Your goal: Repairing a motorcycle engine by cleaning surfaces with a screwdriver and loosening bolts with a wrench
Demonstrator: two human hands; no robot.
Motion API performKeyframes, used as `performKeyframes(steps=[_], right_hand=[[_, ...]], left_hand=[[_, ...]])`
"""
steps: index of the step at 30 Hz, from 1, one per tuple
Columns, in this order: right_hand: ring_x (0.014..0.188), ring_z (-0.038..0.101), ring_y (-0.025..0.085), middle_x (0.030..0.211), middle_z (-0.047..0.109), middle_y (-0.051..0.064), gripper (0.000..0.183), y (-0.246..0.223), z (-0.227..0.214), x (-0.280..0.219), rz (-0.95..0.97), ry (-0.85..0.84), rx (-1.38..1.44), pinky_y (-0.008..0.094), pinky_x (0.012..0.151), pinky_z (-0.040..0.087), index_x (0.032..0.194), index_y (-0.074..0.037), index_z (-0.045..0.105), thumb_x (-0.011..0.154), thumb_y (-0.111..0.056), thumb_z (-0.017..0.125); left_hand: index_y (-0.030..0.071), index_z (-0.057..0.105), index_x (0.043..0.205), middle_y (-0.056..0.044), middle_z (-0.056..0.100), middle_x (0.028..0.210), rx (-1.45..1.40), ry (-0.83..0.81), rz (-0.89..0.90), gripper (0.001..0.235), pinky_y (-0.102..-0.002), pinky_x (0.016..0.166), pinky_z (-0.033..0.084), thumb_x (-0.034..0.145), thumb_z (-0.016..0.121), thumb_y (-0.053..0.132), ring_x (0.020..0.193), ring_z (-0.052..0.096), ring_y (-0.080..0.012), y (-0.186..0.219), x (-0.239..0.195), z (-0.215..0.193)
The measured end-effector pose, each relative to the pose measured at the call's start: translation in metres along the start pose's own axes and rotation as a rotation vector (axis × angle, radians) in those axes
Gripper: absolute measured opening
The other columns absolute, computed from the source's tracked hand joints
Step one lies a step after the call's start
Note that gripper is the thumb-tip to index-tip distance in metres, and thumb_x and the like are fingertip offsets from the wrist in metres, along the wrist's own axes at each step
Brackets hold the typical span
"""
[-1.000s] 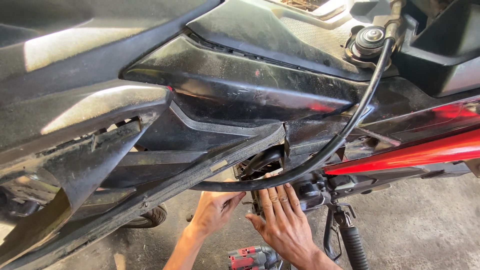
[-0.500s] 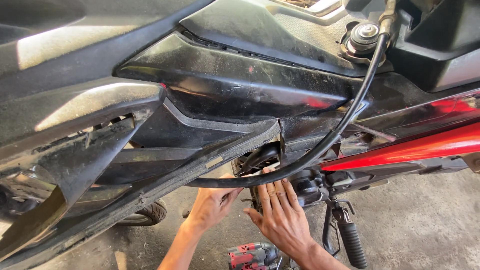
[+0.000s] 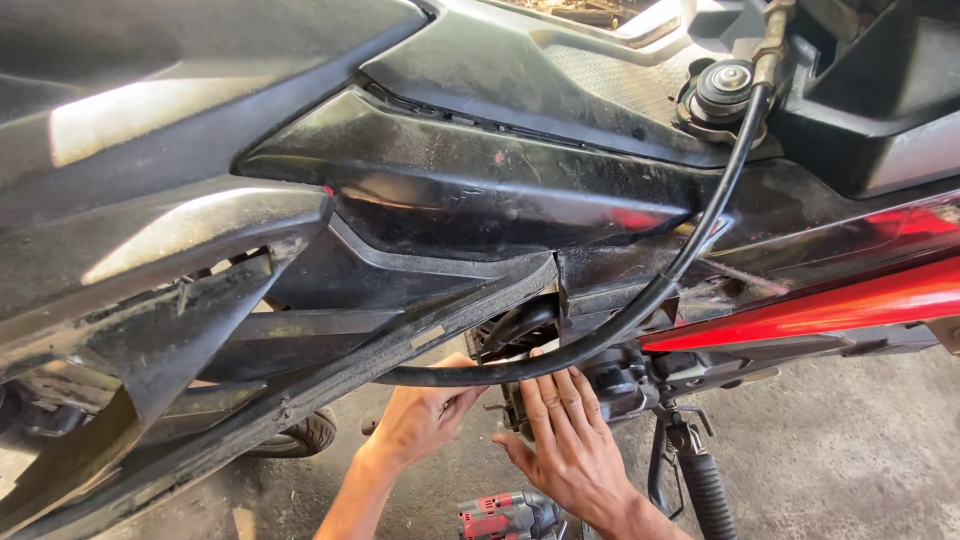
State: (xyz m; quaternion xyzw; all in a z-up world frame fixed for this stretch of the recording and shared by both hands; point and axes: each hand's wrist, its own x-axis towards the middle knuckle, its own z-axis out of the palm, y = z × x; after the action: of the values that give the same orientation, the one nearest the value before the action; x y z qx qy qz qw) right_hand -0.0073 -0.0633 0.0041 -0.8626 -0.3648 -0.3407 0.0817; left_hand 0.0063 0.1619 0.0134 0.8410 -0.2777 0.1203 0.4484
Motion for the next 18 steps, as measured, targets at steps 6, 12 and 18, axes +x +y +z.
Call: performKeyframes(steps=[6,12,18], right_hand=[[0.13,0.059,0.039,0.139,0.059,0.023,0.074,0.001,0.0,0.0,0.021,-0.016,0.005,0.05,0.116,0.043,0.139,0.006,0.052,0.102,-0.058,0.057],[0.129,0.06,0.037,0.14,0.06,0.021,0.075,0.002,0.0,0.0,0.02,0.019,-0.002,0.05,0.115,0.044,0.139,0.006,0.053,0.101,-0.059,0.057],[0.128,0.06,0.038,0.141,0.059,0.023,0.074,0.004,0.004,0.0,0.031,0.004,-0.007,0.051,0.114,0.045,0.137,0.006,0.055,0.102,-0.059,0.055]], left_hand=[[0.008,0.066,0.104,-0.002,0.064,0.082,0.041,-0.02,-0.099,0.009,-0.031,0.058,0.047,0.103,0.058,0.013,0.063,0.06,-0.0163,0.0,0.0,0.0],[0.006,0.062,0.096,-0.004,0.061,0.08,0.026,-0.066,-0.098,0.006,-0.03,0.055,0.047,0.101,0.061,0.01,0.062,0.055,-0.0151,-0.007,0.003,-0.003],[0.006,0.063,0.101,-0.004,0.066,0.082,0.202,-0.003,-0.073,0.006,-0.032,0.051,0.053,0.099,0.065,0.012,0.06,0.061,-0.0159,-0.001,0.003,0.003]])
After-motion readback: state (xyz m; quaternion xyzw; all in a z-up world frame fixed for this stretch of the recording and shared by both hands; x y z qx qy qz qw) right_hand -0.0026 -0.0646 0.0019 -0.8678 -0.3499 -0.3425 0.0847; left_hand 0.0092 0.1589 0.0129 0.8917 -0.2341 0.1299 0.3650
